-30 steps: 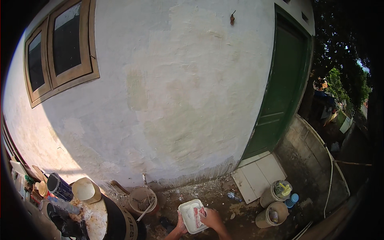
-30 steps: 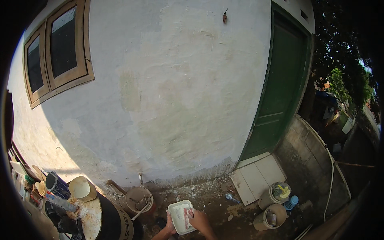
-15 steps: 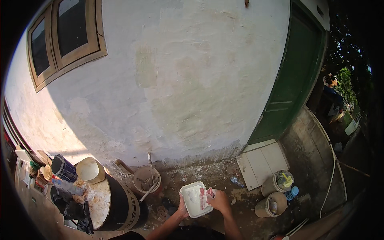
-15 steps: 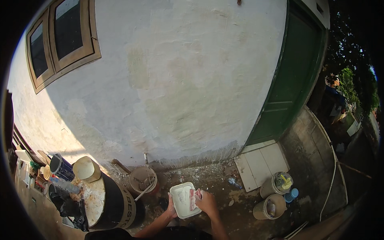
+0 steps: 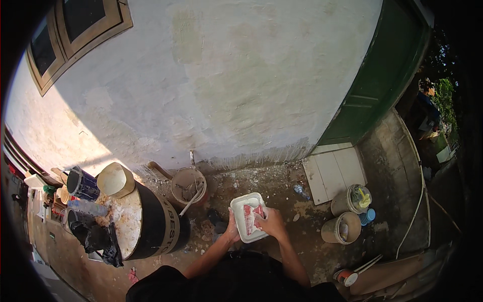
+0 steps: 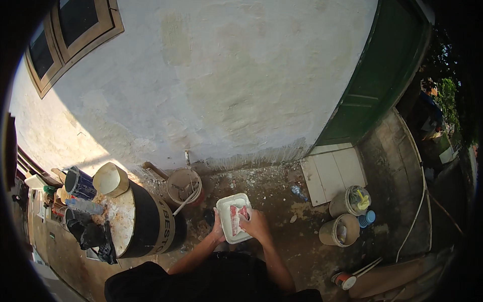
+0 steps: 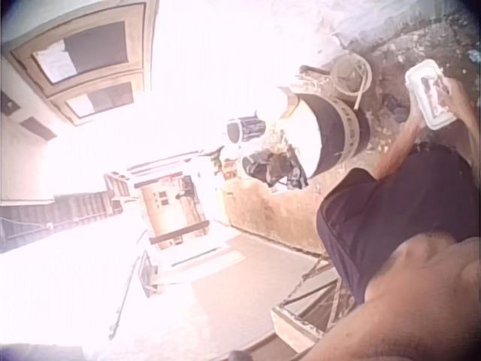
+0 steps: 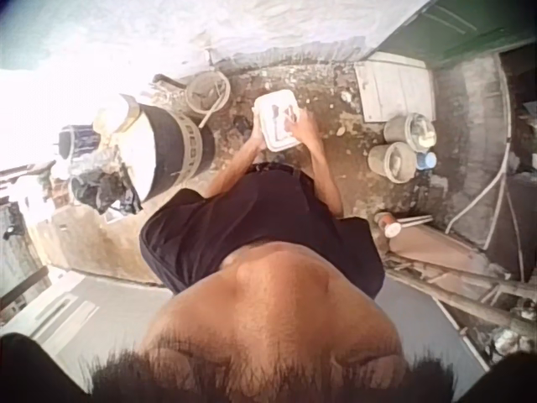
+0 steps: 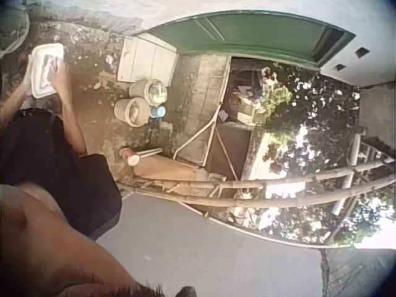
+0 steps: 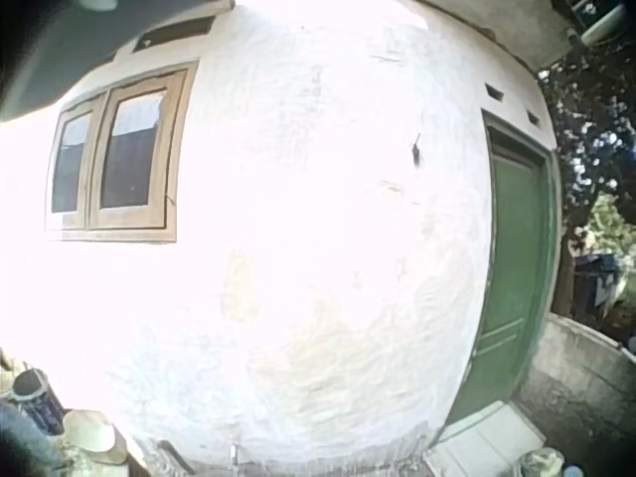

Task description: The person applies putty to a wall using a putty knife, taking the putty from a plastic container.

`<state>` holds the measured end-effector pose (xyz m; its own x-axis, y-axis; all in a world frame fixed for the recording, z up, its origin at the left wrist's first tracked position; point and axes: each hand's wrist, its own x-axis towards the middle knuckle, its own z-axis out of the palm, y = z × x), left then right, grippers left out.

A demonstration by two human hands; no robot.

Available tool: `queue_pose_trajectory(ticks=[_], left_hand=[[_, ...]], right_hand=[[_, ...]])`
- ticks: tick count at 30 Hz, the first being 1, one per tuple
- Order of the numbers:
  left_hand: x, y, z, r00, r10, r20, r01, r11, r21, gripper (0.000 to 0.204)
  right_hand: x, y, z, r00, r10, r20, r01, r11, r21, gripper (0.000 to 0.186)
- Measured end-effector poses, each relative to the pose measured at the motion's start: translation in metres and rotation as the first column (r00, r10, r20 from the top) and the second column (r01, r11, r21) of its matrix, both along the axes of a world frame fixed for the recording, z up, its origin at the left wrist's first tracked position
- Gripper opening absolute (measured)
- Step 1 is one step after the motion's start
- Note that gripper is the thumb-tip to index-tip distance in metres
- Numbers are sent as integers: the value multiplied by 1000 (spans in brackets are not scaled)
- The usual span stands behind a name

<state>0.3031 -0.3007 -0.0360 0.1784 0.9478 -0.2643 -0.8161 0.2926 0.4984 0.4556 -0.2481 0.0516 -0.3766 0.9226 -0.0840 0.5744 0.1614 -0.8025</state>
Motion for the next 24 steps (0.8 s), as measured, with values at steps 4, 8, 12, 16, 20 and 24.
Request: queue_pose_trajectory(ticks=[4, 8, 12, 16, 20, 24], left_hand=[[-1, -2, 7, 1000, 1, 6, -1, 1000, 4, 100], [-5, -5, 12, 1000, -15, 22, 15, 1000, 22, 103], [-6, -9, 15, 999, -17, 31, 17, 1000, 0, 102], [-6, -10, 6, 1000, 7, -12, -8, 999, -34, 98], [-4, -13, 3, 1000, 4, -14, -5, 999, -50, 97], [-6, -9, 6, 1000, 4, 28, -3, 999, -46, 98]], right_hand=[[7, 0, 30, 999, -23, 22, 21, 996, 88, 22], [12, -1, 29, 990, -121, 79, 105, 977, 184, 23], [9, -5, 25, 999, -26, 19, 24, 997, 68, 22], [-1, -13, 20, 1000, 3, 23, -5, 997, 79, 23], [-4, -15, 13, 1000, 6, -16, -5, 1000, 17, 24], [1, -11, 24, 998, 3, -71, 2, 997, 76, 23]])
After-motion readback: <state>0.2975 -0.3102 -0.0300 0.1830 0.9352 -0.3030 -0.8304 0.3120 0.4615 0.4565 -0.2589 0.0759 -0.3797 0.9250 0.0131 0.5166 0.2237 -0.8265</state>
